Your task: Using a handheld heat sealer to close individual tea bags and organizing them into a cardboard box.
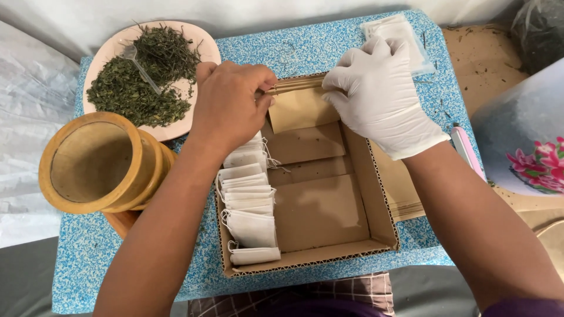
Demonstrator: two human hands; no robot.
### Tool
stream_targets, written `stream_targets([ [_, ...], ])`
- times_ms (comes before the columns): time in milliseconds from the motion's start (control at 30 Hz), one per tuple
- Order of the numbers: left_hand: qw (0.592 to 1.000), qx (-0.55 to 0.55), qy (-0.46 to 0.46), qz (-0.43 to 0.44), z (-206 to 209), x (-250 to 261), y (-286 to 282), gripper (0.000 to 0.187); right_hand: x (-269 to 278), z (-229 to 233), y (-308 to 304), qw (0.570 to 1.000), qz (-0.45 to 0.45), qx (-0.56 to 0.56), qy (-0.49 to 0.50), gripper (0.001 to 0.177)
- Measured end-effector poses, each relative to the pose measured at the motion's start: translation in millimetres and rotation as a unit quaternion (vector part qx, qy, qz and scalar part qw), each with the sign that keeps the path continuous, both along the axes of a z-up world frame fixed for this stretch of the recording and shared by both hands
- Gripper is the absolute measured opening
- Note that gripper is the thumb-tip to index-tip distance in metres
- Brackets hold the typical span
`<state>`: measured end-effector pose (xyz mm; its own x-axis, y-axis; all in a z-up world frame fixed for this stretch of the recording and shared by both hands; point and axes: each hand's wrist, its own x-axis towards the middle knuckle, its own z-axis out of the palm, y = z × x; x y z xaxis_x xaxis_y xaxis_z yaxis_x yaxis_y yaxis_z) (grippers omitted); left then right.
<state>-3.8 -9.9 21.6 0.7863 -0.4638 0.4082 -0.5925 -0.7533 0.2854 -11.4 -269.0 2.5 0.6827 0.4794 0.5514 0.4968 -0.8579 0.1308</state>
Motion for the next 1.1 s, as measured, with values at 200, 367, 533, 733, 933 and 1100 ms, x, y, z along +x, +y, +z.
stream_targets([
  [200,0.999,0.032,-0.006,0.002,5,-6,0,0.014,-10,9,5,0.999,0.042,0.008,0.001,0.008],
  [367,1.000,0.031,-0.003,-0.001,7,-8,1,0.015,-16,10,7,0.999,0.034,-0.010,0.000,0.012],
  [533,0.999,0.025,0.023,-0.007,13,-11,-1,0.019,-20,16,9,0.999,0.044,0.005,0.017,0.016],
  [733,0.997,0.027,0.066,0.010,21,-17,3,0.014,-25,19,11,0.998,0.058,0.010,0.034,0.016],
  [933,0.990,0.051,0.125,0.051,32,-23,16,0.006,-24,23,26,0.995,0.083,-0.005,0.058,0.016],
  [1100,0.960,0.166,0.212,0.077,44,-33,21,0.015,-21,31,57,0.964,0.097,-0.086,0.234,0.024],
])
